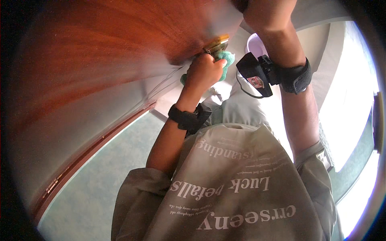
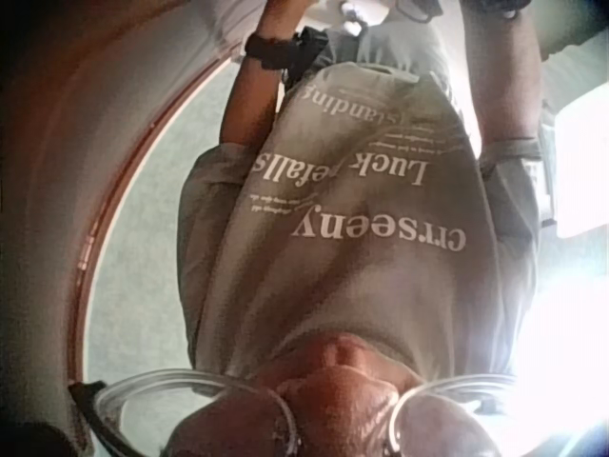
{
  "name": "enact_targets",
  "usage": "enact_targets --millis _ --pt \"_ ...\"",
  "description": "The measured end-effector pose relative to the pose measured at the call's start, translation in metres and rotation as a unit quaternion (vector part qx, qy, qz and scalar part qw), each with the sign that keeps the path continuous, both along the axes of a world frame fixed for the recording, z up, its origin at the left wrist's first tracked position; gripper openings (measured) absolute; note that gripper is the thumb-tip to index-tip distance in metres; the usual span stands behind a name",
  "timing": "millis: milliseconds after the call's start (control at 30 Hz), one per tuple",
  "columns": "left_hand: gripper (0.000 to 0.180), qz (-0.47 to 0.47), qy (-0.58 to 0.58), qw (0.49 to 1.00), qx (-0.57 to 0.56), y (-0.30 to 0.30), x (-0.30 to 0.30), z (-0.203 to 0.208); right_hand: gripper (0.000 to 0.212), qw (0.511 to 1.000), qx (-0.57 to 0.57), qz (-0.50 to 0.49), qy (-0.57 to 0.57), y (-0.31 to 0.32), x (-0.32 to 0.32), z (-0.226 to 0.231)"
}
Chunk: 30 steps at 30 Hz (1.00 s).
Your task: Clean the door handle and the surrounding area of the door with a cloth.
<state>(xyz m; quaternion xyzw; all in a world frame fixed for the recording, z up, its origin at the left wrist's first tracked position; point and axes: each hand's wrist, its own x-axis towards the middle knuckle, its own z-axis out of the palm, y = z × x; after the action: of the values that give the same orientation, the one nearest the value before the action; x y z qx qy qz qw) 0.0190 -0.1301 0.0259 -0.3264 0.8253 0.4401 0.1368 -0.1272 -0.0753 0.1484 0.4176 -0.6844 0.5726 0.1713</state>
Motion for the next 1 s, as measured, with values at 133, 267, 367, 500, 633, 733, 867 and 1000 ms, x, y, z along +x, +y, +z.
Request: enact_targets --millis 133,267,367,500,633,733,867,1000 --pt "0.047 0.018 -0.035 0.997 -0.064 0.009 -0.011 0.003 0.029 0.985 -0.137 0.099 -0.039 -0.015 -0.010 -0.014" --pt "0.045 0.055 -0.052 0.984 -0.162 0.032 -0.018 0.022 0.029 0.987 -0.123 0.098 -0.044 -0.010 -0.012 -0.017" --pt "0.044 0.068 -0.068 0.972 -0.215 0.039 -0.024 0.021 0.029 0.995 -0.064 0.064 -0.048 -0.006 -0.009 -0.010" --pt "0.047 0.022 -0.015 0.984 -0.174 0.026 -0.012 -0.003 0.030 0.999 -0.014 0.042 -0.020 -0.001 -0.015 -0.012" --pt "0.047 0.010 0.046 0.988 -0.149 0.016 -0.001 -0.013 0.030 0.994 -0.086 0.074 -0.001 -0.010 -0.016 -0.022" --pt "0.048 0.008 0.034 0.996 -0.078 0.012 -0.004 -0.007 0.031 0.996 -0.053 0.049 0.056 -0.001 -0.018 -0.013" --pt "0.045 0.003 0.056 0.998 -0.037 0.009 0.001 0.002 0.030 0.998 -0.042 0.039 -0.015 -0.006 -0.011 -0.010" --pt "0.041 0.048 0.028 0.990 -0.133 0.020 -0.007 0.004 0.029 0.975 -0.109 0.103 -0.166 -0.006 0.001 -0.007"
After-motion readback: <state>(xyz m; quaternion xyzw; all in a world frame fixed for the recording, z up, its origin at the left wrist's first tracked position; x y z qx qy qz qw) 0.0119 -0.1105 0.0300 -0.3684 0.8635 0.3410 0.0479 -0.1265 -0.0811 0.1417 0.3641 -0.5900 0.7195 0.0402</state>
